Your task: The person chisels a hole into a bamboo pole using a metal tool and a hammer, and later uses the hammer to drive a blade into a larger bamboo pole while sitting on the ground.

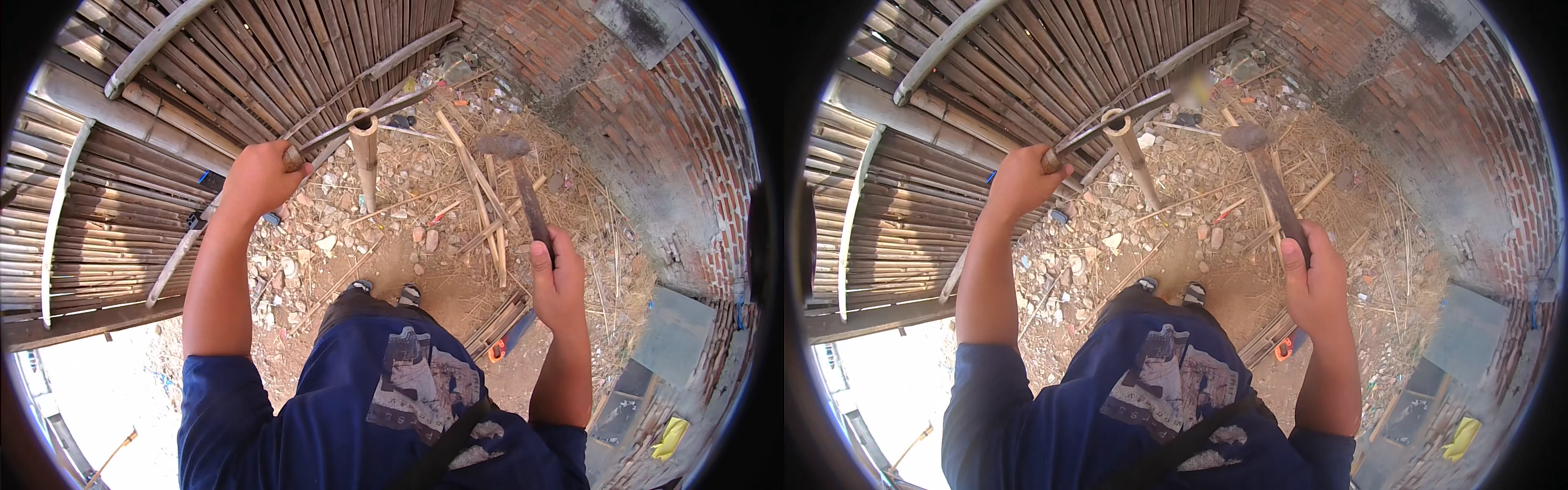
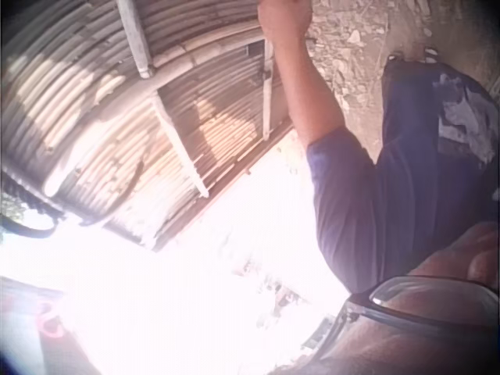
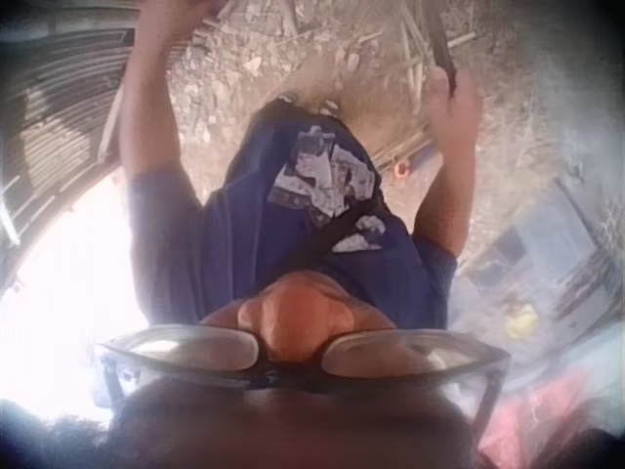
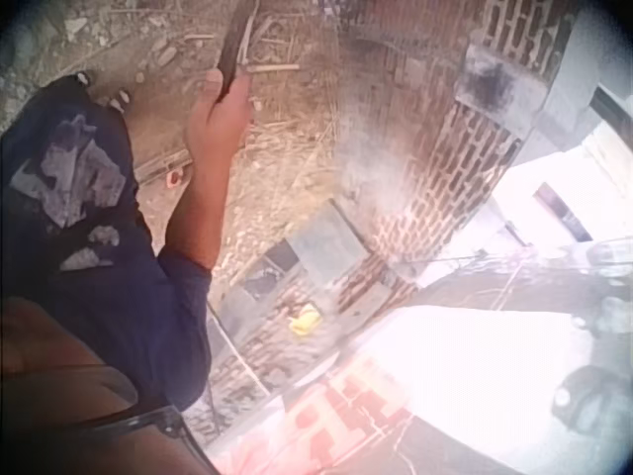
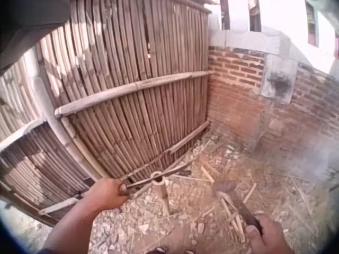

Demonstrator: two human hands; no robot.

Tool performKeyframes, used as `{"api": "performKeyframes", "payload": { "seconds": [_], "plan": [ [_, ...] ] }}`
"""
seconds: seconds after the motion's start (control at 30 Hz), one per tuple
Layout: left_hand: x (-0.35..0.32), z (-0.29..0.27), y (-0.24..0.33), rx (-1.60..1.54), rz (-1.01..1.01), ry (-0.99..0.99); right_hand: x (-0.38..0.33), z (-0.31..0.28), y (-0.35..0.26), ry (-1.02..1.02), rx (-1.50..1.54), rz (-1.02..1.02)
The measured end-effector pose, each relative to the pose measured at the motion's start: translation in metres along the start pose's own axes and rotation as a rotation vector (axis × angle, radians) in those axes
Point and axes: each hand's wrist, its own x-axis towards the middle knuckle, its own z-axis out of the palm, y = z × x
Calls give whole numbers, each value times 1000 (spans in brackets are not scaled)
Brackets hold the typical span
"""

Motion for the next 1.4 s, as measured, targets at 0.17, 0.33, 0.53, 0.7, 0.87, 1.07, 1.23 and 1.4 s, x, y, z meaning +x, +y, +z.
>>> {"api": "performKeyframes", "payload": {
  "seconds": [0.17,0.33,0.53,0.7,0.87,1.07,1.23,1.4],
  "plan": [
    [4,-5,-21,-8,41,-24,39,16,-73,108,-114,-217],
    [5,-6,-51,-73,102,-1,53,60,-116,145,-111,-180],
    [12,-12,-86,-92,131,-45,61,133,-95,163,-200,22],
    [15,-11,-112,-101,148,-55,49,117,-122,366,139,-23],
    [19,-30,-103,-35,194,-111,48,150,-120,93,-320,84],
    [24,-24,-101,-32,282,-60,32,130,-149,373,-91,-71],
    [33,-27,-82,-69,387,-67,-13,131,-96,408,64,98],
    [28,-61,-66,-145,508,-63,-71,111,-52,485,118,239]
  ]
}}
